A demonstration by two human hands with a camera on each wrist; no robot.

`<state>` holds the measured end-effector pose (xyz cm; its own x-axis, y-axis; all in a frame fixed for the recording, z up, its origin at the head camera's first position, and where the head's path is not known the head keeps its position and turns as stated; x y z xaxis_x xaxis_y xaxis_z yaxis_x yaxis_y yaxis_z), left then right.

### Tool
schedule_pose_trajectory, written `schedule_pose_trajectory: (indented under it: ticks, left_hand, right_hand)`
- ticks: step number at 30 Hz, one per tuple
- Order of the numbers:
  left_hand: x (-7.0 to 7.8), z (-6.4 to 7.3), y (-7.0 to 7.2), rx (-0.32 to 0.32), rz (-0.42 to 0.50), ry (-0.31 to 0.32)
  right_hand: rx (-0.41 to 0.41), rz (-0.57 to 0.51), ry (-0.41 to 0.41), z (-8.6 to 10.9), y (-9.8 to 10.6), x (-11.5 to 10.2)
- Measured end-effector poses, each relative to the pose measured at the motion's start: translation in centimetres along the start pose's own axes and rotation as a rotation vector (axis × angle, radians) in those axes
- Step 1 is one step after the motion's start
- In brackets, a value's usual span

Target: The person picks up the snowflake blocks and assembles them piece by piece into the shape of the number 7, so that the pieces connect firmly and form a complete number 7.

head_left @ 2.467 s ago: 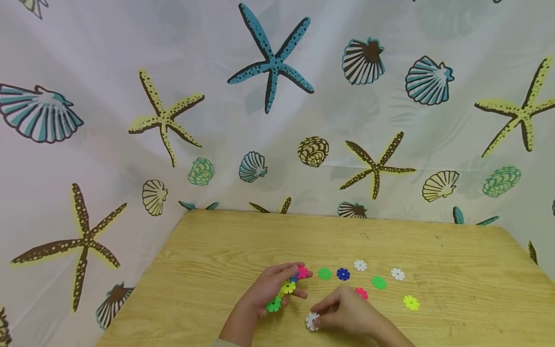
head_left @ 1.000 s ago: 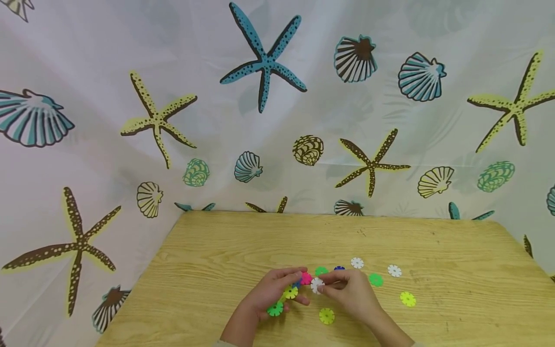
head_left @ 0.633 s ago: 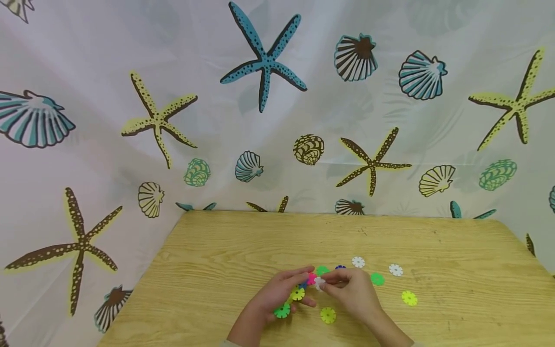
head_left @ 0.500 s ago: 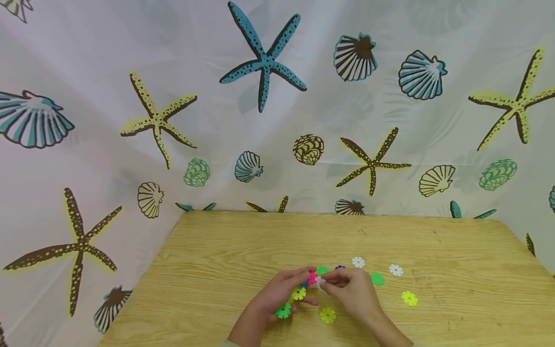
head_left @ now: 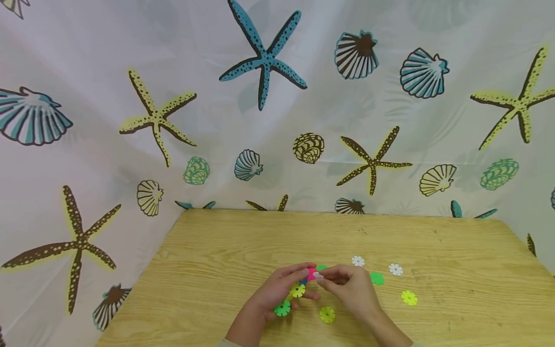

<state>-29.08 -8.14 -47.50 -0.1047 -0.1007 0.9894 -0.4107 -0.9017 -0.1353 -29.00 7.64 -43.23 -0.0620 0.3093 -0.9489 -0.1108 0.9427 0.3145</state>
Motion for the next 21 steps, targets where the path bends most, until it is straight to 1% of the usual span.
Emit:
schedule_pose_trajectory:
  ticks: [6,10,16,21]
  left_hand:
    - [-0.1,0.1,0.4,0.026,-0.007,0.01]
    - [-0.2,0.1,0.6,0.036,0.004,0.014]
    - [-0.3,0.0,1.1,0.057,0.005,0.022]
    - [-0.2,0.1,1.4,0.063,0.002,0.018]
  right_hand:
    - [-0.057,-0.009,0.002,0.0,-0.2,0.0]
    - [-0.101,-0.001,-0.017,-0.3,-0.2,0.3]
    - [-0.202,-0.032,-0.054,-0.6,-0.1,0.8]
    - [-0.256,-0.041,-0.073,-0.6,0.0,1.1]
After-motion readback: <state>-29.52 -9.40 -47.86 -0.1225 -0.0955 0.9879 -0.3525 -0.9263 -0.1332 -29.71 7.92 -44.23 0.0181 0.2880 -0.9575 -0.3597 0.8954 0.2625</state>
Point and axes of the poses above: each hand's wrist, its own z-axis away from the middle knuckle, its own y-axis out of the back of the hand, x = y × z, the point moved 8 cm from there along -z, towards the middle knuckle, and after that the axes turned 10 degrees about -y, right-handed, at the moved point
